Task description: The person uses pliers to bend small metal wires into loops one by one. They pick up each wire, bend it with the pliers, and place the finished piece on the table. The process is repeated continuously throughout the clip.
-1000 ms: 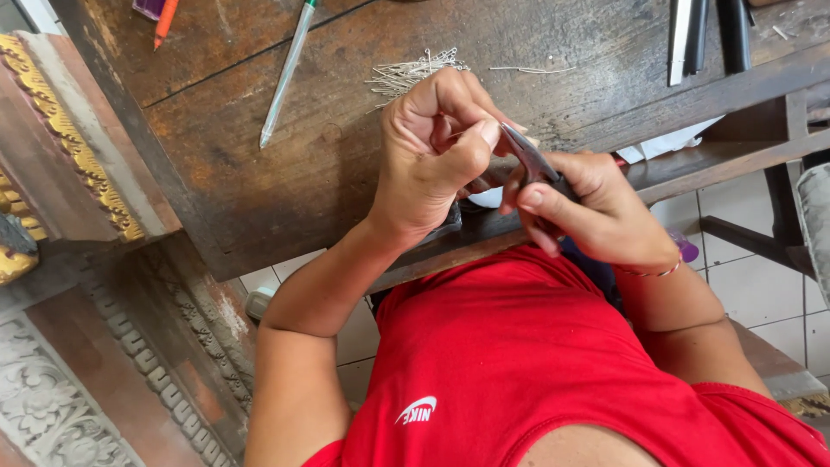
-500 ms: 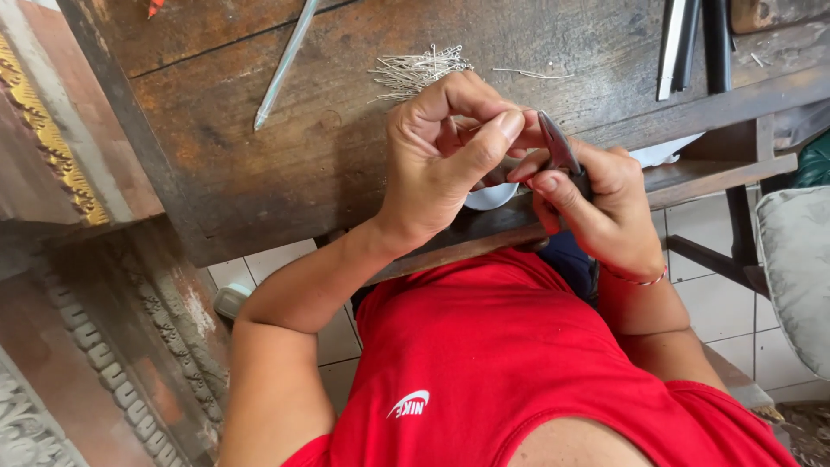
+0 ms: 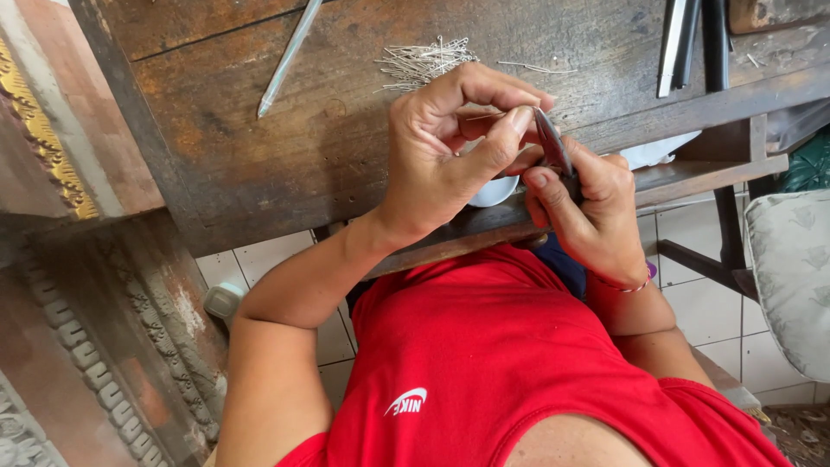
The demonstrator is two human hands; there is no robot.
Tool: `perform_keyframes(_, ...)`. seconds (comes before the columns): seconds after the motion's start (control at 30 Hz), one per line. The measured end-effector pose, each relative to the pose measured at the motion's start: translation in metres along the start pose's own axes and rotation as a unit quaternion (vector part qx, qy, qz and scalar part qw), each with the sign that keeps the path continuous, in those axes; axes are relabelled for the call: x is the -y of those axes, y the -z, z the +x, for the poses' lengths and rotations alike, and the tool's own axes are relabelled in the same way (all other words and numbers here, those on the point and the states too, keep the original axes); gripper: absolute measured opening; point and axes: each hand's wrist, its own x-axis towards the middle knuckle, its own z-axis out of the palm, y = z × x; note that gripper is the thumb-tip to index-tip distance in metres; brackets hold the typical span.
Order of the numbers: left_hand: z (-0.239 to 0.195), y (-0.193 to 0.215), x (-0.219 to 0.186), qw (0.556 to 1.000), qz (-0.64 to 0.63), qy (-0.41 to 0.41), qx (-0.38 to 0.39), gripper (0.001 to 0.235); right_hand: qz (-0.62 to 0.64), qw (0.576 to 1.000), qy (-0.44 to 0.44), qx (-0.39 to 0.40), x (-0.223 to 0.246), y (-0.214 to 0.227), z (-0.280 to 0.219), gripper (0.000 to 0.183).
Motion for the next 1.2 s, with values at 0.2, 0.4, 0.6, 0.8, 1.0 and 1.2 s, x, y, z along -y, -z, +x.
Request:
perform_keyframes(0.2, 0.003, 0.005, 0.006, 0.985, -0.141, 0.102, 0.019, 0.007, 0.032, 0.999, -0.022, 0.019, 0.006, 0.002, 0.003, 0.023)
perform_keyframes(0.4, 0.006, 0.007, 0.007, 0.984, -0.146, 0.089, 0.048, 0.008, 0.077, 0.996, -0.013, 0.039, -0.008, 0.004, 0.001, 0.029)
perform_keyframes(0.6, 0.005, 0.004, 0.001, 0.989, -0.127, 0.057, 0.054, 0.013, 0.113, 0.993, -0.015, 0.021, -0.023, 0.003, -0.003, 0.029)
perform_keyframes(0.8, -0.001, -0.002, 0.012, 0.998, -0.054, -0.018, 0.005, 0.001, 0.015, 0.999, 0.011, -0.03, -0.015, -0.002, -0.003, 0.017)
perform_keyframes(1.0, -0.002, -0.004, 0.015, 0.999, 0.004, -0.049, -0.014, 0.004, -0.121, 0.986, 0.059, -0.095, -0.038, -0.01, -0.012, 0.009)
perform_keyframes(1.2, -0.005, -0.01, 0.016, 0.998, -0.018, -0.05, -0.028, 0.008, -0.194, 0.958, 0.14, -0.158, -0.048, -0.021, -0.012, 0.017)
